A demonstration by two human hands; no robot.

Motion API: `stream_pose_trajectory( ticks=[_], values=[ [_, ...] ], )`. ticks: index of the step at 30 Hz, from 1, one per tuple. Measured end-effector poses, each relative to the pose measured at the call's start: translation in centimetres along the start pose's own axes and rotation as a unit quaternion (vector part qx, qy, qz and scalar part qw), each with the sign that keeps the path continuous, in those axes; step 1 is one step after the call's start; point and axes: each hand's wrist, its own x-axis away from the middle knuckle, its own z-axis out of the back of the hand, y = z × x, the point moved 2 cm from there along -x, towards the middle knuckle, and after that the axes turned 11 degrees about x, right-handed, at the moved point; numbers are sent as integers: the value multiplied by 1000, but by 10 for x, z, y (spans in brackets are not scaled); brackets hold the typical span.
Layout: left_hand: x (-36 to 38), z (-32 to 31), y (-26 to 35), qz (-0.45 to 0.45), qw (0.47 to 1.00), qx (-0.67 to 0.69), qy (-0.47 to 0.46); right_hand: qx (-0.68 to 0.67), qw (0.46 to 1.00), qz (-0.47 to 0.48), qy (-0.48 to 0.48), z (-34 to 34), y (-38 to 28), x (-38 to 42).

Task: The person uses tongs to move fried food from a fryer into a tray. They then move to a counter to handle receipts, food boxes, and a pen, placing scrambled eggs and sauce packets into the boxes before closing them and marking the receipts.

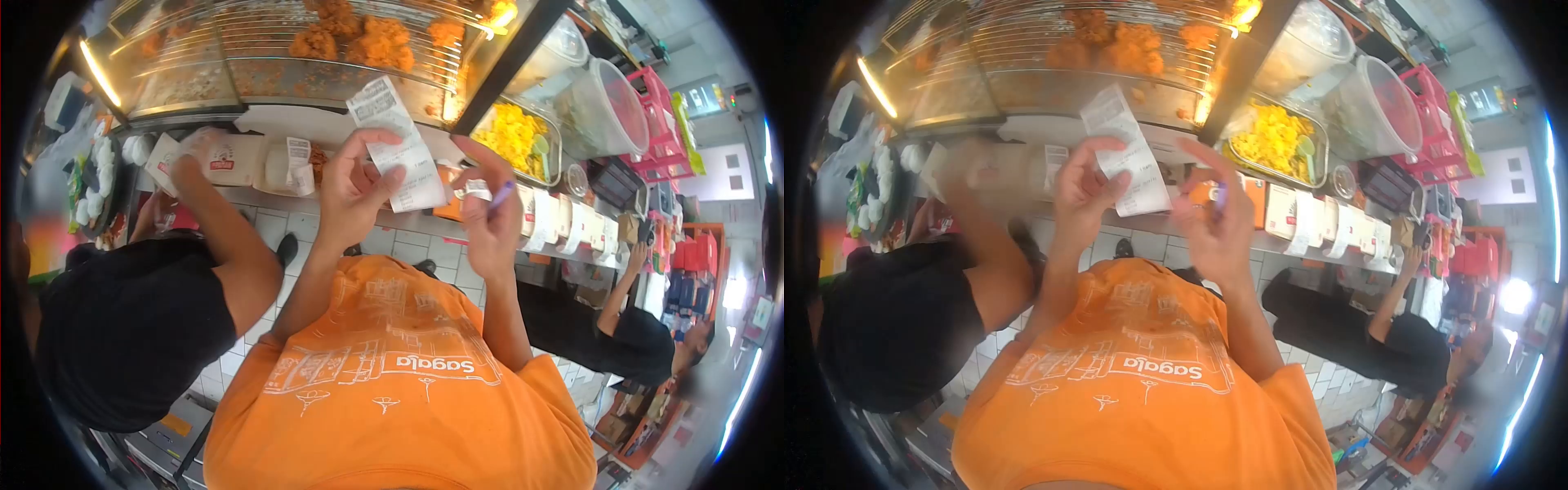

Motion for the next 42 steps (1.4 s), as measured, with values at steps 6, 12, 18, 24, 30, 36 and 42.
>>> stream_pose_trajectory(
  ticks=[6,12,18,24,30,36,42],
  values=[
    [-18,-25,4,-76,996,21,34,-43,973,-176,-146,-6,10,24],
    [-8,-57,-5,103,946,307,-34,-42,969,-211,-119,0,25,44],
    [-16,-47,0,119,958,248,-81,-88,945,-256,-186,0,24,66],
    [-20,-36,6,92,949,287,-91,-137,924,-283,-217,-10,22,82],
    [-29,-19,13,83,942,302,-121,-149,908,-280,-275,-12,22,79],
    [-33,-13,10,72,954,283,-70,-145,903,-265,-305,-13,24,83],
    [-34,-27,9,103,952,268,-108,-181,901,-302,-253,-15,30,80]
  ],
)
